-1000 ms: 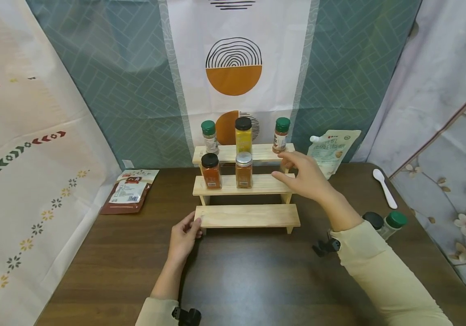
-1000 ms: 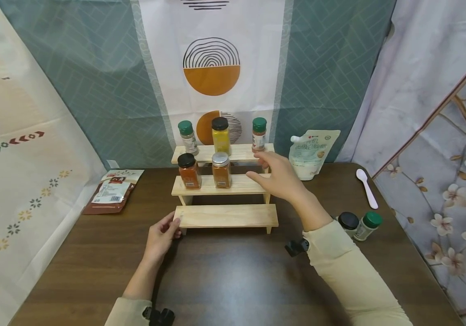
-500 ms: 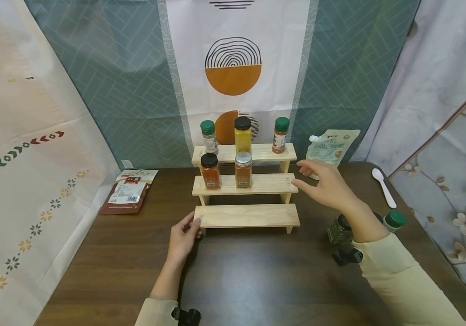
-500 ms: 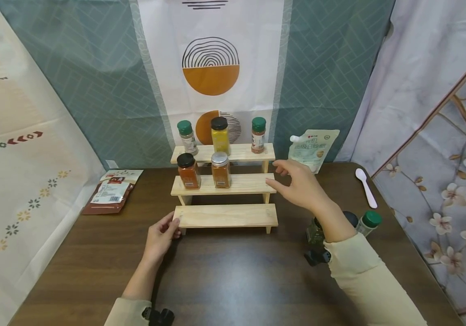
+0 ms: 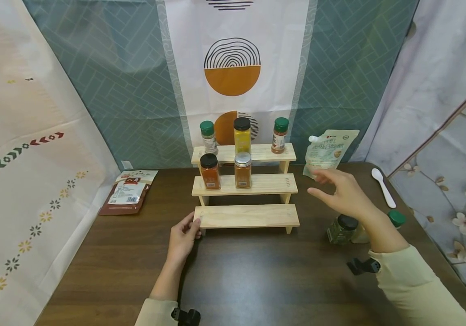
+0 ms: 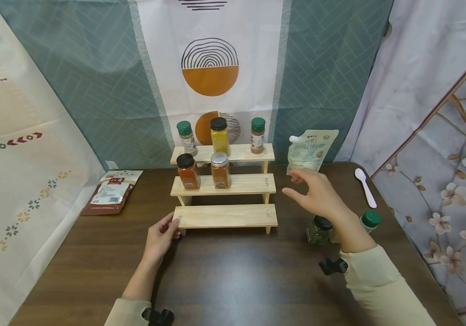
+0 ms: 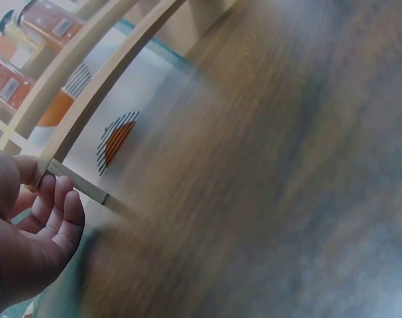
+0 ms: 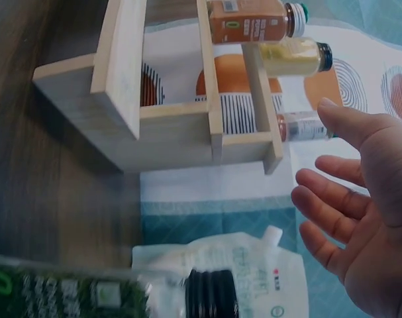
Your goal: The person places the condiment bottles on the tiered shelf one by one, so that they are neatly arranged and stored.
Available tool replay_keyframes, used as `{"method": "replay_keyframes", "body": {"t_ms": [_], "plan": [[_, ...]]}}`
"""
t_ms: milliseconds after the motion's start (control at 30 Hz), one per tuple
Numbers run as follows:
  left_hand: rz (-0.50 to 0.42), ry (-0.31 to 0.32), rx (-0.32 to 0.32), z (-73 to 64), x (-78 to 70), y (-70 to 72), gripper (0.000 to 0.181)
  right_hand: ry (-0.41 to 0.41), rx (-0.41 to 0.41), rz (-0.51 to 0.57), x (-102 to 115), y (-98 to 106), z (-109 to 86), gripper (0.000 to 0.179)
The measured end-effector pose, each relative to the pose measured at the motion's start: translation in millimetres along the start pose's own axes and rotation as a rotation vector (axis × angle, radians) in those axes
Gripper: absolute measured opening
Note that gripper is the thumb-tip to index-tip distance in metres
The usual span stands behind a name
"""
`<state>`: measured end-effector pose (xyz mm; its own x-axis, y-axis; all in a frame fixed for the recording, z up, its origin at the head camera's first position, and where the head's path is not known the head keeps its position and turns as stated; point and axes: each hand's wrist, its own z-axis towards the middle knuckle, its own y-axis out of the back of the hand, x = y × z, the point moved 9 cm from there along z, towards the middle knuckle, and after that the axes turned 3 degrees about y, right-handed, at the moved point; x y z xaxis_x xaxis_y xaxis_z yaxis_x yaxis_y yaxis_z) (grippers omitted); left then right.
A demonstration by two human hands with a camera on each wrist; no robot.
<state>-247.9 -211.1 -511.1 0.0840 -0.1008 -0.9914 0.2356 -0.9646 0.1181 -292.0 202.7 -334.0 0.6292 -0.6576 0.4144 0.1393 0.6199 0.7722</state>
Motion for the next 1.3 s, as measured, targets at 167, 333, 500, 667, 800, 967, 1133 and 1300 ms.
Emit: {"method": "replay_keyframes", "body": {"t_ms": [167, 333, 500, 667, 800, 967, 1133, 1300], "plan": [[-0.008, -0.005, 0.002, -0.4, -0.1, -0.7, 0.042, 0.018, 0.008, -0.009, -5.6, 2.2, -9.4, 0.042], [-0.005, -0.009, 0.004, -0.3, -0.2, -1.3, 0.042, 0.012, 0.021, -0.035, -12.8, 3.6, -19.3, 0.040], [-0.002, -0.014, 0.008, 0.8, 0.0, -1.3, 0.042, -0.011, 0.048, -0.047, -19.4, 3.7, -29.7, 0.040], [-0.001, -0.007, 0.008, 1.2, 0.6, -0.8, 0.042, -0.023, 0.088, -0.064, -24.3, 2.2, -41.0, 0.039], [0.000, -0.005, 0.007, 0.9, 0.3, -0.1, 0.043, -0.008, 0.117, -0.075, -26.8, 1.3, -48.2, 0.039], [0.002, -0.005, 0.004, 1.0, 0.3, 0.1, 0.043, 0.004, 0.154, -0.076, -31.2, -0.1, -57.0, 0.039], [-0.001, -0.007, 0.003, 0.1, 0.4, 0.4, 0.042, 0.007, 0.177, -0.066, -35.1, 0.0, -66.3, 0.042], [0.006, 0.000, 0.007, -0.1, 0.8, 0.0, 0.042, -0.023, 0.213, -0.031, -40.8, -1.9, -75.4, 0.051]]}}
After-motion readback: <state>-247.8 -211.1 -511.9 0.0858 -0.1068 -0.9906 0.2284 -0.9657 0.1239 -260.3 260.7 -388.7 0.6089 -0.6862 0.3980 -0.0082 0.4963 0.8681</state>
